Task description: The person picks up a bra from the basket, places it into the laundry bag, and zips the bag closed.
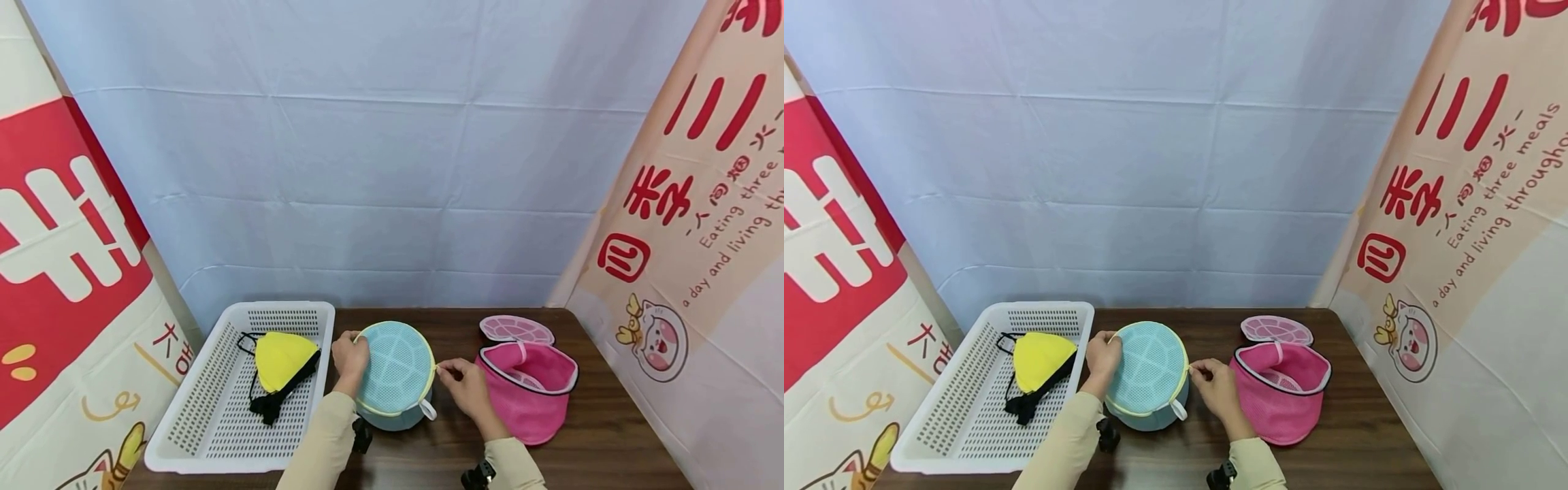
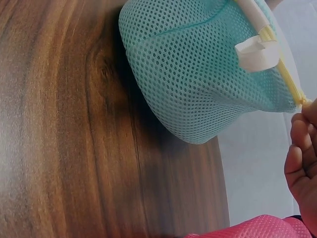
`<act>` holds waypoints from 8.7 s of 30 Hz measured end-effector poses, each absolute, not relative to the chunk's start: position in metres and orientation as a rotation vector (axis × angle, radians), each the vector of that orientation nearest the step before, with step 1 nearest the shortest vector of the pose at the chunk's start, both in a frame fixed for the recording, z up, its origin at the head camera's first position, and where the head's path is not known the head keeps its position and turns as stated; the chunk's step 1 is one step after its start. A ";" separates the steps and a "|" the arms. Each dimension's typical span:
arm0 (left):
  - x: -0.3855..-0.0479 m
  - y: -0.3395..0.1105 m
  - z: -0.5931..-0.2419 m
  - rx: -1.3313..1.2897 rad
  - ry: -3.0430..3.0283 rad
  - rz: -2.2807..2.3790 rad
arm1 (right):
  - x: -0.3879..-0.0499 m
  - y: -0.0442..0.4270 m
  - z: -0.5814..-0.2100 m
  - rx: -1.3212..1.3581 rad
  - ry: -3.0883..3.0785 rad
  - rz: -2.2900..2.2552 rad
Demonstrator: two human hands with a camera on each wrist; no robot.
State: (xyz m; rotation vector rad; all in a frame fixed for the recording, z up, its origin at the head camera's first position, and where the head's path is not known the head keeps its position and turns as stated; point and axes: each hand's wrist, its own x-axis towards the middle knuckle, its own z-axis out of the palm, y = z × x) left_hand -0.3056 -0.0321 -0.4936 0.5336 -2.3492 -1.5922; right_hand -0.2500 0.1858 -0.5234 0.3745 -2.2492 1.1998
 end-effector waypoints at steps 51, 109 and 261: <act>-0.329 -0.037 -0.486 -0.075 -2.685 -1.445 | -0.256 0.189 -0.520 0.319 -2.323 1.255; -0.306 -0.034 -0.500 0.515 -2.224 -1.700 | -0.257 0.193 -0.521 0.356 -2.313 1.199; -0.301 -0.224 -0.478 0.470 -3.007 -1.307 | -0.218 0.344 -0.454 -0.053 -2.841 0.443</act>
